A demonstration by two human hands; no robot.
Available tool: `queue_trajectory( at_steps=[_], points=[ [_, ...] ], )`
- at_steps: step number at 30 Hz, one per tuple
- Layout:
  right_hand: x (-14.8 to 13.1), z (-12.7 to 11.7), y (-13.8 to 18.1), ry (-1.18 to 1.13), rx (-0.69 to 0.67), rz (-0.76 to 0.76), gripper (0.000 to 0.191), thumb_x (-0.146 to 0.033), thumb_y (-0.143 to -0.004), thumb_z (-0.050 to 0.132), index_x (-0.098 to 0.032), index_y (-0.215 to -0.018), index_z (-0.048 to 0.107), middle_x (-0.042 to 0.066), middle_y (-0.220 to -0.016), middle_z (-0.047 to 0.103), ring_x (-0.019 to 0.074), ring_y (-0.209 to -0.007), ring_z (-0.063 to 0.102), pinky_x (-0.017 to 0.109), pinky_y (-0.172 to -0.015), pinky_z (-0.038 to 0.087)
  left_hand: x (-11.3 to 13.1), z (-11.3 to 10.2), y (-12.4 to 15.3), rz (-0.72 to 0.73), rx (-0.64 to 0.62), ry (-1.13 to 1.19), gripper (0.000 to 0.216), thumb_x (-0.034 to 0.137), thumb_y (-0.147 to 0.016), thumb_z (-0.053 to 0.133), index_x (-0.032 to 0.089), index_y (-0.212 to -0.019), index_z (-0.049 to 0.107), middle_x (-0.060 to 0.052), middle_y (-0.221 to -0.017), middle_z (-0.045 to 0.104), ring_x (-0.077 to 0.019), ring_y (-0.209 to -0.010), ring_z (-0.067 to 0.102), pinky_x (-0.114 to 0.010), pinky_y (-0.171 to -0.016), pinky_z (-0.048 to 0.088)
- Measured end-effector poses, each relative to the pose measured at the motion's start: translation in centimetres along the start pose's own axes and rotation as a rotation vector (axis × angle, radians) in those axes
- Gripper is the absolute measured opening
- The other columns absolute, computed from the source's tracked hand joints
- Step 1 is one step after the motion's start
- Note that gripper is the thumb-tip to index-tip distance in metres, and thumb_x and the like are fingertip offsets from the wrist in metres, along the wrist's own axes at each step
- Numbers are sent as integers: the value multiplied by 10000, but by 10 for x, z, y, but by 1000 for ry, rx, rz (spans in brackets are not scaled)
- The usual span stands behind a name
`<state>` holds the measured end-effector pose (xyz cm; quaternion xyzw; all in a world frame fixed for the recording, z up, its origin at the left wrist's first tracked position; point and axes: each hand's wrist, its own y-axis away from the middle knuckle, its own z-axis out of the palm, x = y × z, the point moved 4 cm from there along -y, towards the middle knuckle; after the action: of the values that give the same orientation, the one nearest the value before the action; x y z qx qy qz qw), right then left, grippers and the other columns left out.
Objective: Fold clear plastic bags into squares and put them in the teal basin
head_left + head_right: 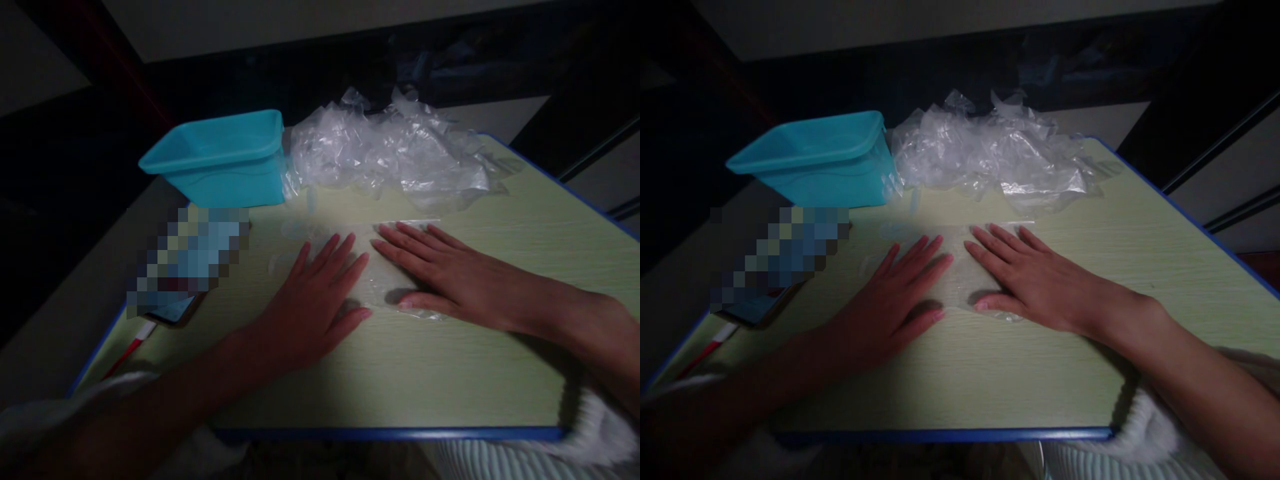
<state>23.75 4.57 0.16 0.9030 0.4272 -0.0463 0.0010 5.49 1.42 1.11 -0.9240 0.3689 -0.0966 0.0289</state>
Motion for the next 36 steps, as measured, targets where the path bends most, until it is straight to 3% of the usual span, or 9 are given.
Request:
queue_trajectory(
  at_steps=[5,9,12,17,23,36],
  points=[
    [-7,-12,-4,43,98,-94,713,-574,-916,300,-53,-1403,308,216,-1459,301,344,-1325,316,573,-1022,324,4,-12,1,90,228,53,345,245,-928,385,58,-1186,518,-176,-1263,563,-268,-1220,480,-504,-1074,276],
    [-23,-27,-5,-40,124,-311,490,-409,-951,378,-68,-1291,468,167,-1294,538,248,-1168,514,408,-967,437,7,-21,2,140,372,74,227,161,-881,428,94,-1043,574,-123,-1084,658,-208,-1047,593,-420,-1051,337],
    [-34,-35,-2,-90,162,-416,354,-321,-940,440,-68,-1143,579,134,-1068,655,234,-982,596,386,-881,478,9,-24,3,167,416,72,178,136,-869,437,122,-971,583,-79,-963,684,-177,-935,624,-388,-1031,365],
    [-41,-38,1,-113,153,-407,287,-283,-900,498,-89,-1076,618,106,-952,671,239,-885,603,392,-813,489,10,-22,2,190,414,69,158,119,-867,438,123,-946,575,-57,-869,682,-162,-851,631,-385,-1019,377],
    [-43,-34,1,-116,56,-360,315,-215,-838,537,-98,-1126,588,105,-1020,651,249,-938,579,409,-846,472,9,-18,2,198,391,85,142,113,-864,440,128,-882,580,-50,-807,672,-159,-792,630,-382,-995,396],
    [-43,-30,0,-91,78,-398,337,-69,-820,455,-96,-1132,579,102,-1110,620,226,-966,549,383,-874,459,10,-15,1,202,358,77,173,120,-869,432,138,-801,590,-49,-787,668,-162,-764,623,-375,-981,409]
  ],
)
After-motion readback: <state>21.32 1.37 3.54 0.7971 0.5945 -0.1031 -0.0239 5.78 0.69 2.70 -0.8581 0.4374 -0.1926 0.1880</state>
